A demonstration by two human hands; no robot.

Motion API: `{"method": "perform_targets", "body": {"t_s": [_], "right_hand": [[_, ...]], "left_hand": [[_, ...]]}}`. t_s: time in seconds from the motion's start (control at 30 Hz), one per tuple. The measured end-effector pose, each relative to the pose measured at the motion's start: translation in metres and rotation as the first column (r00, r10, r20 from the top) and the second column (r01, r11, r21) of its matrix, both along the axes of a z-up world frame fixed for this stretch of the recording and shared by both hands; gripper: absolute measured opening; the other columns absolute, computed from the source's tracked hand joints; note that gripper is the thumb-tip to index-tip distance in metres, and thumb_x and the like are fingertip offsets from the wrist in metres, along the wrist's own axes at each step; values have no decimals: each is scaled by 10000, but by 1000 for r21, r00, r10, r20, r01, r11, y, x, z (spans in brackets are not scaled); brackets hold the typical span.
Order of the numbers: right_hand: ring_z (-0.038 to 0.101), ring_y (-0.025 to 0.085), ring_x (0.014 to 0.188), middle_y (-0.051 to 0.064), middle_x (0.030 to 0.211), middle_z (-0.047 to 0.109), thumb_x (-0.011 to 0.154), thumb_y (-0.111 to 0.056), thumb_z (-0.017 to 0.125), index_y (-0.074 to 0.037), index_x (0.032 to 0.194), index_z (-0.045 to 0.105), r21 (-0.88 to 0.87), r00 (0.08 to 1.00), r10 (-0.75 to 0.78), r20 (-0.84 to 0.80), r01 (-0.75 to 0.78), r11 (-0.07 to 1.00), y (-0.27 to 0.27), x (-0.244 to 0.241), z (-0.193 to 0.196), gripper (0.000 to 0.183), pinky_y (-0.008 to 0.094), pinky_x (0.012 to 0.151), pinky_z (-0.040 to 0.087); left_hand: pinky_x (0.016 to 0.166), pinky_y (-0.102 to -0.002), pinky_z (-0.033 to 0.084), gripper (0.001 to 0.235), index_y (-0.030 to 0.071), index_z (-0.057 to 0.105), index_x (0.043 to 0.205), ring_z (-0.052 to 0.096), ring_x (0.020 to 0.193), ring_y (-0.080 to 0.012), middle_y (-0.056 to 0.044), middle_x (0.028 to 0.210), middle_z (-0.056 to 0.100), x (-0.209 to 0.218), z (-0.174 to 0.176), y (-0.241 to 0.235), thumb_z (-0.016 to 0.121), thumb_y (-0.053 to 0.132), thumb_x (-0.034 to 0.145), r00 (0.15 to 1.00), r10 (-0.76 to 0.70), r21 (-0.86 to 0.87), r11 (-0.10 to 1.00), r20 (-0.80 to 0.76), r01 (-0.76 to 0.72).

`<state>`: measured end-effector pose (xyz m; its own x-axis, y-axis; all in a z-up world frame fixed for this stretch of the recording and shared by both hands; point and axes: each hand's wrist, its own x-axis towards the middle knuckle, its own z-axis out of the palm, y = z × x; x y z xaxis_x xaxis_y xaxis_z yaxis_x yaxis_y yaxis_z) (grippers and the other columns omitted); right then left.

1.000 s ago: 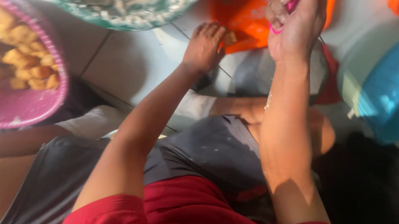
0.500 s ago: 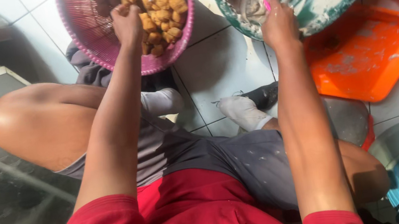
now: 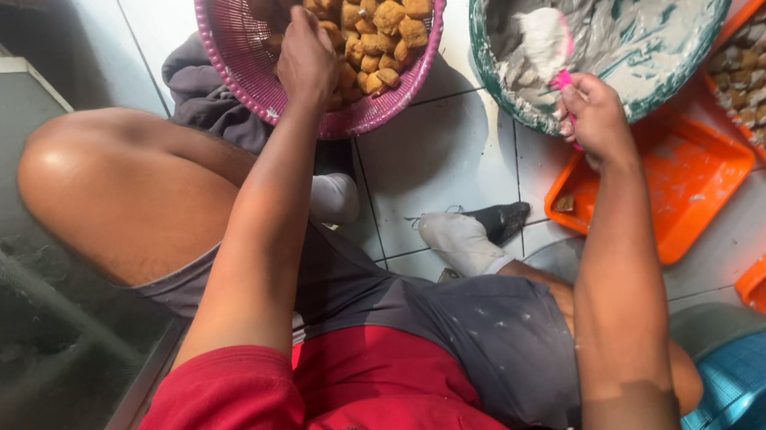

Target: The person sits on the floor and repeatedly picks up small fried food pieces from a pink basket. Using a pink spatula, they scoop a white paste from a green bowl and spread it over each piece before placing it into an orange tray.

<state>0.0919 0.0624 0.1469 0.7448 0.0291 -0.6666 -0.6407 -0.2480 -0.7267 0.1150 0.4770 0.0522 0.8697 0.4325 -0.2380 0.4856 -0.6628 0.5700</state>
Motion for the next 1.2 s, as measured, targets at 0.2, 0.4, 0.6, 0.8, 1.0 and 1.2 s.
{"method": "perform_targets", "body": {"t_s": [0.2, 0.4, 0.6, 0.8, 1.0, 1.2], "right_hand": [[424, 51, 539, -39, 754, 502, 1044, -194, 628, -117, 1104, 531, 471, 909, -414, 41, 348, 811, 12, -14, 15, 138, 216, 456, 316], [488, 55, 847, -32, 967, 508, 927, -47, 866, -48, 1197, 554, 428, 709, -465, 530, 250, 869, 46, -7, 41, 412, 207, 784, 475], [551, 88, 977, 5, 1073, 620, 951, -81, 842, -3, 1134, 628, 228, 513, -383, 768, 341, 912, 23, -14, 48, 292, 242, 878, 494], [521, 56, 811, -28, 900, 634, 1028, -204, 724, 4, 1032, 672, 232, 570, -461, 680, 429, 873, 7, -15, 52, 214, 214, 747, 451], [350, 45, 517, -57, 612, 442, 1114, -435, 396, -23, 960, 729, 374, 724, -543, 426, 406, 834, 18, -32, 65, 551, 207, 476, 267], [360, 58, 678, -28, 801, 462, 1161, -361, 375, -9, 1111, 690, 150, 705, -395, 589, 384, 911, 31, -39, 68, 475, 228, 585, 274]], "left_hand": [[857, -427, 569, 330, 110, 558, 1133, 731, 971, -247, -80, 1048, 732, 57, 28, -69, 767, 132, 878, 946, 66, -220, 975, 316, 6], [687, -261, 608, 276, 56, 649, 1197, 720, 937, -116, -34, 1079, 749, 40, 98, -226, 683, 134, 934, 959, -88, -904, 319, 271, 285], [703, -284, 637, 272, 21, 724, 1099, 674, 805, -94, -30, 915, 719, 18, 155, -247, 652, 268, 1011, 927, -374, -859, 467, 23, 210], [776, -298, 629, 258, 50, 678, 1077, 705, 890, -85, -19, 983, 743, 24, 161, -244, 601, 290, 1024, 860, -496, -914, 283, 119, 290], [735, -314, 644, 193, 60, 640, 1000, 764, 911, -146, -52, 989, 759, 46, 170, -252, 682, 241, 948, 978, -183, -938, 311, 96, 150], [831, -273, 587, 359, 50, 699, 1214, 751, 926, -125, -63, 1015, 802, 42, 191, -258, 720, 302, 959, 912, -266, -706, 578, 312, 410]]}}
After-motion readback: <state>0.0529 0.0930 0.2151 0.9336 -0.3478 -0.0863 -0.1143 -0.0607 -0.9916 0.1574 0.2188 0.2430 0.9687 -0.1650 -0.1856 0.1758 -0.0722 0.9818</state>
